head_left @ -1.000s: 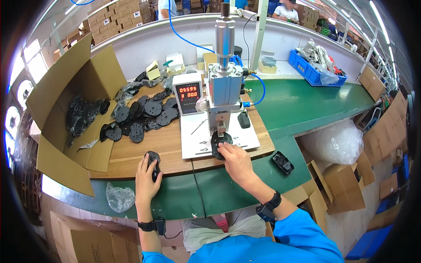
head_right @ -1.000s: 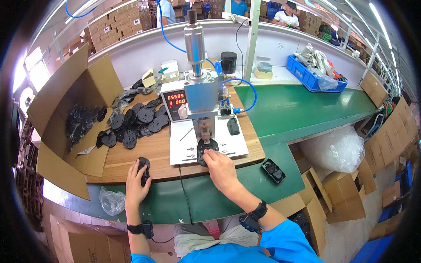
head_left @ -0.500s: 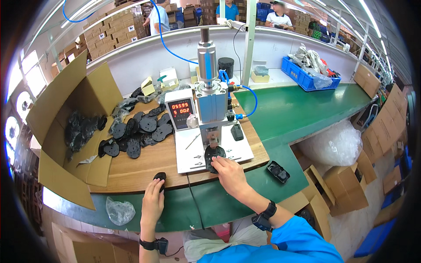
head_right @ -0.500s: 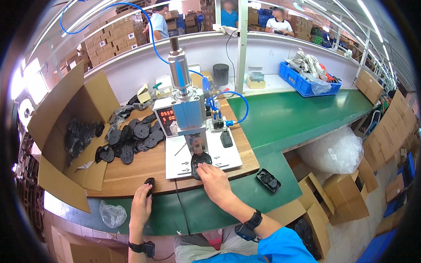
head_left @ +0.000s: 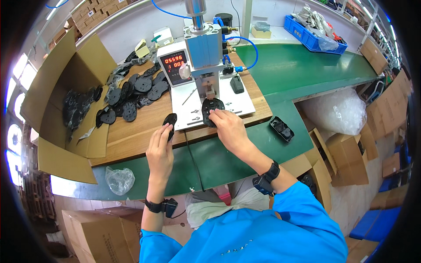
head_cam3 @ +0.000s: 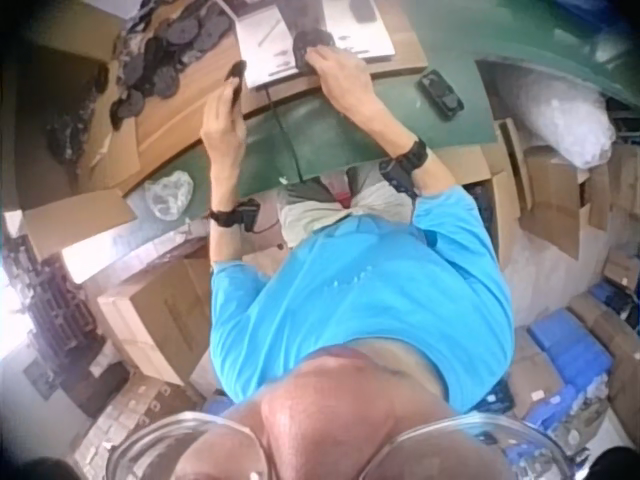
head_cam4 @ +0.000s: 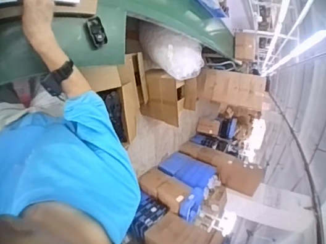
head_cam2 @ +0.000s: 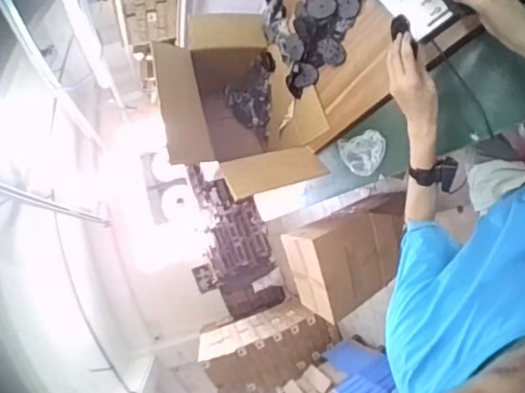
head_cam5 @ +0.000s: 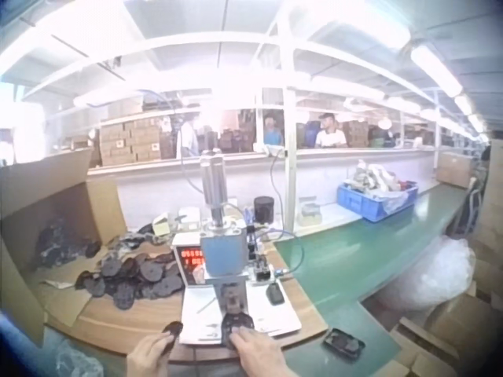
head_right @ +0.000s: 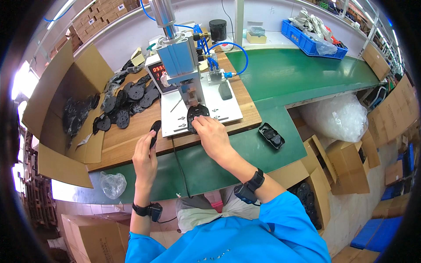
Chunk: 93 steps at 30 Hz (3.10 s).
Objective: Assembling small black plastic components using a pneumatic press at a factory workstation.
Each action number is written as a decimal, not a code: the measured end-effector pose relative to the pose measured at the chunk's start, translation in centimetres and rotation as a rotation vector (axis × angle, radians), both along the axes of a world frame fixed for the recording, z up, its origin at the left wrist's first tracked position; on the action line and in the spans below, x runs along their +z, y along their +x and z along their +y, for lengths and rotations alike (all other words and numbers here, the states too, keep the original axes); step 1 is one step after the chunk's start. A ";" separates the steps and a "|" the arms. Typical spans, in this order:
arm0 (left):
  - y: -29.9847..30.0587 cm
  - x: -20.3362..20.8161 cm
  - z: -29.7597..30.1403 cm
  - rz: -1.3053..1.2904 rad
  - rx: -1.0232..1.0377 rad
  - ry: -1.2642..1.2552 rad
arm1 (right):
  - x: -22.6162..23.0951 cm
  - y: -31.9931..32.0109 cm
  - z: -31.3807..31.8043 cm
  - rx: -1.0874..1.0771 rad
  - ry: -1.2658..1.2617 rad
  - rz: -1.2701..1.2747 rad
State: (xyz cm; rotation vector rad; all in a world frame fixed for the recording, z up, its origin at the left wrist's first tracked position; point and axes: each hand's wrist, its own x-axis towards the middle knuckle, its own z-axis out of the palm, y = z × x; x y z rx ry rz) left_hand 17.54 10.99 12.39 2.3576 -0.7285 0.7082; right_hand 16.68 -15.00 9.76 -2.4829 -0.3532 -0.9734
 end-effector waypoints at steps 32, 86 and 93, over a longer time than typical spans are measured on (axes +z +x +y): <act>2.3 -3.2 -11.3 -0.130 -0.222 0.323 | -0.6 -9.1 -1.9 0.063 0.198 0.102; 0.5 -6.1 7.9 0.137 0.144 0.371 | -0.1 -1.1 0.8 -0.098 -0.084 0.108; 0.5 -7.2 6.0 0.178 0.259 0.081 | -0.1 -1.2 0.7 -0.122 -0.100 0.089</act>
